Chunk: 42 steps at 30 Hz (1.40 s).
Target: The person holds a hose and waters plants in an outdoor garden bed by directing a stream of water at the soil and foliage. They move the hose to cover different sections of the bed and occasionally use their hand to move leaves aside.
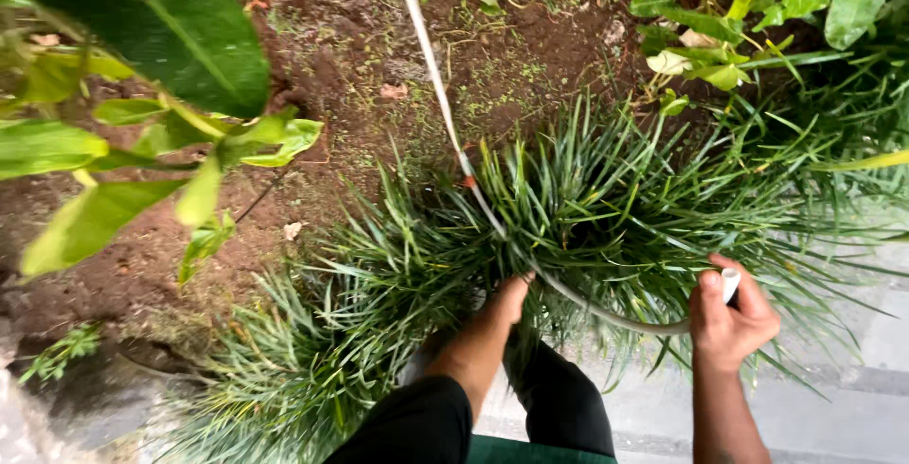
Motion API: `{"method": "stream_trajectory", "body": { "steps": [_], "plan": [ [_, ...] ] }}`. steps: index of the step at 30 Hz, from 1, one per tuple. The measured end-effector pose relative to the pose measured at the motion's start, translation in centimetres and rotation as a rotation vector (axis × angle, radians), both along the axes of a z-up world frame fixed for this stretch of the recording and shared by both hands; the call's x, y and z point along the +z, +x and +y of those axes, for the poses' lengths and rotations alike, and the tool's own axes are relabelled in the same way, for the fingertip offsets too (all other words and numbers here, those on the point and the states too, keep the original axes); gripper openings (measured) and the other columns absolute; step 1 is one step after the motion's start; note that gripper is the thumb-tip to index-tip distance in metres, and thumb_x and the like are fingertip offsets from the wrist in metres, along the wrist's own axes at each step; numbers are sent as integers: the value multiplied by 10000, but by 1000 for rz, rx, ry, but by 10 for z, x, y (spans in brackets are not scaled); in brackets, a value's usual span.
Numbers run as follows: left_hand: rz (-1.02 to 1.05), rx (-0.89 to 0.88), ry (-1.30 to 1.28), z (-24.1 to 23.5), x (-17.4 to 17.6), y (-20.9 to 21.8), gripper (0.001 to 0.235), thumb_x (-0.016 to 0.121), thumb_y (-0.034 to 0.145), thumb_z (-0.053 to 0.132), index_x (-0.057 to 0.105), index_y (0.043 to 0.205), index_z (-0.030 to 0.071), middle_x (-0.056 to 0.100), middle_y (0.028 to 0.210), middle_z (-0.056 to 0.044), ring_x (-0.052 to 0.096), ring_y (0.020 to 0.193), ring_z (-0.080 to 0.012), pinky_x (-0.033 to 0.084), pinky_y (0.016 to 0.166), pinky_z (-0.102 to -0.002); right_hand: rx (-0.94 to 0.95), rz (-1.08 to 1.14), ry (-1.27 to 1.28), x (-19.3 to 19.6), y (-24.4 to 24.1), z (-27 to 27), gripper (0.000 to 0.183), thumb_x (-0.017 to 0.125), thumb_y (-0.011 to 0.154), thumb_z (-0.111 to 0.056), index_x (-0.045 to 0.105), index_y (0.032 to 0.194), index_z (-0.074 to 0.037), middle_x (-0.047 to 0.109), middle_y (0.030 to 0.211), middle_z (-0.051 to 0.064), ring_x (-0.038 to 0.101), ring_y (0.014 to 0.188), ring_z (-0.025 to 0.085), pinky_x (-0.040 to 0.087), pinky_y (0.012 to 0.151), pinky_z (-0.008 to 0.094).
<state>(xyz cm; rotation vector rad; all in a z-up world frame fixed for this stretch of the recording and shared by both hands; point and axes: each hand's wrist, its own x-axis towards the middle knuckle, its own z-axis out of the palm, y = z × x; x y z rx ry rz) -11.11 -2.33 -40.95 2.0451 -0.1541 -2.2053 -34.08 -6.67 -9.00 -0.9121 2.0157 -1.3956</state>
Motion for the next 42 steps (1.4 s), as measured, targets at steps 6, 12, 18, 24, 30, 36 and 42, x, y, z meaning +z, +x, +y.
{"method": "stream_trajectory", "body": {
  "steps": [6, 12, 18, 24, 30, 36, 42],
  "plan": [
    [-116, 35, 199, -33, -4, -34, 567, 759, 959, 394, 517, 1376, 94, 500, 1332, -161, 494, 1040, -263, 422, 941, -481, 6, -81, 18, 8, 5, 20, 350, 729, 1033, -212, 669, 1261, 46, 586, 779, -24, 502, 653, 40, 378, 589, 192],
    [-202, 77, -129, -151, -44, 5, 312, 693, 894, 326, 671, 1139, 134, 699, 951, -110, 674, 821, -294, 543, 707, -464, 351, 403, 138, -23, 5, -48, 339, 711, 993, -161, 704, 1301, -18, 608, 871, 51, 536, 746, 128, 431, 682, 259],
    [-413, -491, -604, -174, -40, 50, 457, 686, 883, 367, 650, 1260, 110, 741, 998, -154, 714, 897, -346, 560, 765, -439, 383, 320, 262, -61, -7, -123, 441, 650, 1055, -222, 437, 1383, -18, 640, 1026, 202, 643, 854, 302, 521, 808, 396],
    [-708, -633, -1101, -111, 11, 91, 654, 756, 873, 411, 527, 1373, 56, 615, 1324, -181, 645, 1141, -363, 499, 992, -415, 210, 477, 419, -66, -33, -69, 713, 870, 951, -398, 399, 1314, -4, 654, 959, 225, 647, 818, 360, 535, 765, 455],
    [-496, -532, -635, -44, 72, 135, 599, 679, 886, 272, 506, 1430, 88, 548, 1360, -147, 641, 1163, -283, 520, 998, -397, -57, 406, 536, -60, -44, -27, 656, 986, 773, -439, 624, 1086, 10, 695, 885, 106, 660, 736, 211, 548, 693, 352],
    [-436, -705, -713, -22, 95, 147, 517, 646, 943, 208, 486, 1417, 77, 513, 1385, -181, 573, 1245, -317, 492, 1029, -421, 179, 141, 30, -41, -19, -116, 310, 953, 882, -209, 707, 951, -33, 676, 896, 18, 604, 807, 106, 504, 730, 252],
    [-555, -615, -1033, -80, 167, 103, 472, 641, 940, 167, 519, 1377, 36, 555, 1319, -193, 563, 1253, -344, 476, 1106, -415, 515, 653, -366, 72, 31, -269, 269, 967, 869, -78, 727, 977, -21, 630, 854, 98, 585, 782, 235, 445, 679, 363]
  ]
}}
